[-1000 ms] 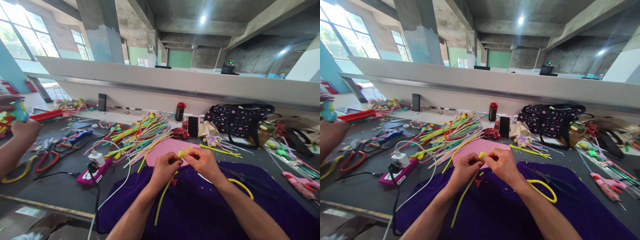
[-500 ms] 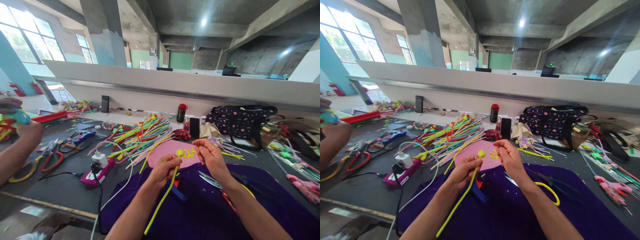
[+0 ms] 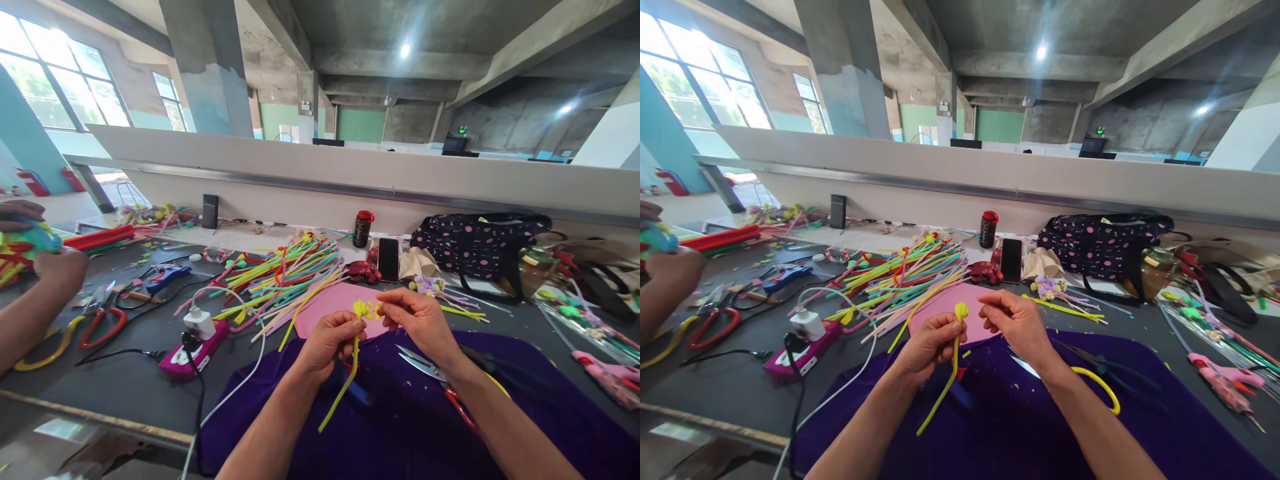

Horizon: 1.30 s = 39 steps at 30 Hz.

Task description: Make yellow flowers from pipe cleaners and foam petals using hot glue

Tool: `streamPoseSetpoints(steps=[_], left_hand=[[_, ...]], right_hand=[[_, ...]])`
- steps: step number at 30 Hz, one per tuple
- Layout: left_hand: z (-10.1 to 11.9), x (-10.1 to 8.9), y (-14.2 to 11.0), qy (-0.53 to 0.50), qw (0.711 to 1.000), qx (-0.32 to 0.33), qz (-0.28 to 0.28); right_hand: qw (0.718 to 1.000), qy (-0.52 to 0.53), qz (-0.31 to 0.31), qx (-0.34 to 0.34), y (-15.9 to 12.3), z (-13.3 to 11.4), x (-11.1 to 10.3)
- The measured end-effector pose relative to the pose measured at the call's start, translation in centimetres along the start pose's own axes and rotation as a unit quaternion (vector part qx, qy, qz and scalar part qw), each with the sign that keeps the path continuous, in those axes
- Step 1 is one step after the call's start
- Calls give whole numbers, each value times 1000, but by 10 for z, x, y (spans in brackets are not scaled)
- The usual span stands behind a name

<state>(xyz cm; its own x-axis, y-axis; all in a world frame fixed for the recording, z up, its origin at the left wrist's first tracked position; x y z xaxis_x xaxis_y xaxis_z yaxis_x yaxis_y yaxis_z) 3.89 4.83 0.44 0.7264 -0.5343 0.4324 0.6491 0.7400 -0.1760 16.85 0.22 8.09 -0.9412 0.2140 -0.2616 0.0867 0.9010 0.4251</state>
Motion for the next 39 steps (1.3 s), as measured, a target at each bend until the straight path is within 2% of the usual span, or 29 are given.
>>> streamPoseSetpoints(steps=[4,9,14,18,34,36,39], left_hand=[[0,0,0,26,1000,12,7],[3,1,-1,56,997,52,18],[9,4,-4,100,992,76,33],[11,6,-5,112,989,92,32],[10,6,-5,108,990,85,42],[8,3,-4,97,992,65,46],[3,-3,-1,44,998,23,44]], right_hand=[[1000,-14,2,-2,-1,-1,1],[998,-10,-23,-49,1,-2,3],[994,38,-107,-5,2,9,13],[990,53,-133,14,1,15,20],[990,72,-121,11,1,17,22],[992,75,-106,11,2,15,19],[995,80,-49,23,3,17,10]])
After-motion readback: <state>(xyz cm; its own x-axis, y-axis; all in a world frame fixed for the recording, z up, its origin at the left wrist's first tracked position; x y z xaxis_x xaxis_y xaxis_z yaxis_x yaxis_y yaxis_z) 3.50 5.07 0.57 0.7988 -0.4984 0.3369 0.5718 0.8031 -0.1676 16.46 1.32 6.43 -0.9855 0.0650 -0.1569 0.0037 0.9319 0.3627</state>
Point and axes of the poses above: each hand's wrist, its own y-axis towards the middle knuckle, its own x-axis out of the palm, z = x × y, the point moved 7 cm from there along y, towards the middle knuckle, and after that the axes turned 5 degrees about -x, right-handed, at the moved point
